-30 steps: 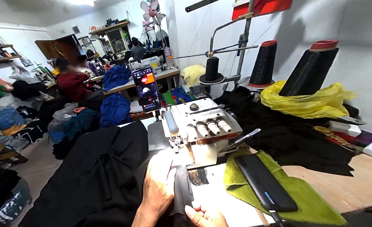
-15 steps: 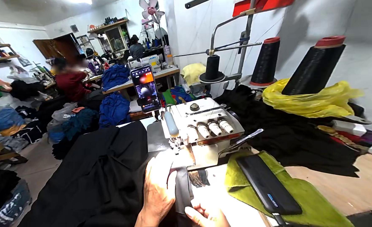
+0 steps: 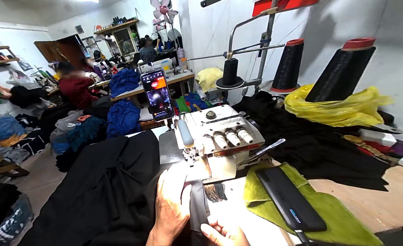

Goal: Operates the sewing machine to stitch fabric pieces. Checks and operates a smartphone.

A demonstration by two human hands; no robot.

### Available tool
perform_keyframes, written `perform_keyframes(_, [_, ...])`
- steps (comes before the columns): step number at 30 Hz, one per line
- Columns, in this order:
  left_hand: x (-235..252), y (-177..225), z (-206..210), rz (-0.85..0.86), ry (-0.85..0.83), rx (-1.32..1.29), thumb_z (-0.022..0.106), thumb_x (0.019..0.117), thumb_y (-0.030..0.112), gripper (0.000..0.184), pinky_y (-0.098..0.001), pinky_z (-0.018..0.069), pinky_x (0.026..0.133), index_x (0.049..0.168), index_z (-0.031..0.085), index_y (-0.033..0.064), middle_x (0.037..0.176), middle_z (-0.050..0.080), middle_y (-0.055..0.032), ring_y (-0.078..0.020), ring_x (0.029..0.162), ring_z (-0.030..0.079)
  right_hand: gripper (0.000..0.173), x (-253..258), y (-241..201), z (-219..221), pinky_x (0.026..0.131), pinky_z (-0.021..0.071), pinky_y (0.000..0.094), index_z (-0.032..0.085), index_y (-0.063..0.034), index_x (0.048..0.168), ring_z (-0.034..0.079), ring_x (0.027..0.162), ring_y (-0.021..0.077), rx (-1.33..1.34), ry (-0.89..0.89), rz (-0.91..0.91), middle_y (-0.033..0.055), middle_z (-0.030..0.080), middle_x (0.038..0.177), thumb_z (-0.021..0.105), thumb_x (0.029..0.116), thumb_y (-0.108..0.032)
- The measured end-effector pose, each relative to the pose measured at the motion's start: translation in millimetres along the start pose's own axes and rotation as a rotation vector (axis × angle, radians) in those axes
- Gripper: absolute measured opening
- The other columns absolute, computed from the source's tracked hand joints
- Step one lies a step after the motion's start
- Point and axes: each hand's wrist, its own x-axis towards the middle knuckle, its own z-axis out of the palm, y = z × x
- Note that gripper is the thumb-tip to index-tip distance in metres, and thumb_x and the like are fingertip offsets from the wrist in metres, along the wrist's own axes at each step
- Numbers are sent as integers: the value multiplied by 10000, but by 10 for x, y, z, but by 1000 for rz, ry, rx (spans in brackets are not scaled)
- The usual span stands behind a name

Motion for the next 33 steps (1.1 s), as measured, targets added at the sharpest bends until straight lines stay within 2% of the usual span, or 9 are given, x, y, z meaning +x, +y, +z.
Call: perform_keyframes(33, [-15, 19, 6, -1, 11, 1, 578, 993, 287, 359, -504, 381, 1193, 1284, 727, 140, 1382, 666, -31, -224, 1361, 563, 50, -18, -6, 5, 657, 568, 258, 688, -22, 930, 649, 652, 45, -32, -1, -9, -19, 693, 736, 705, 929, -69])
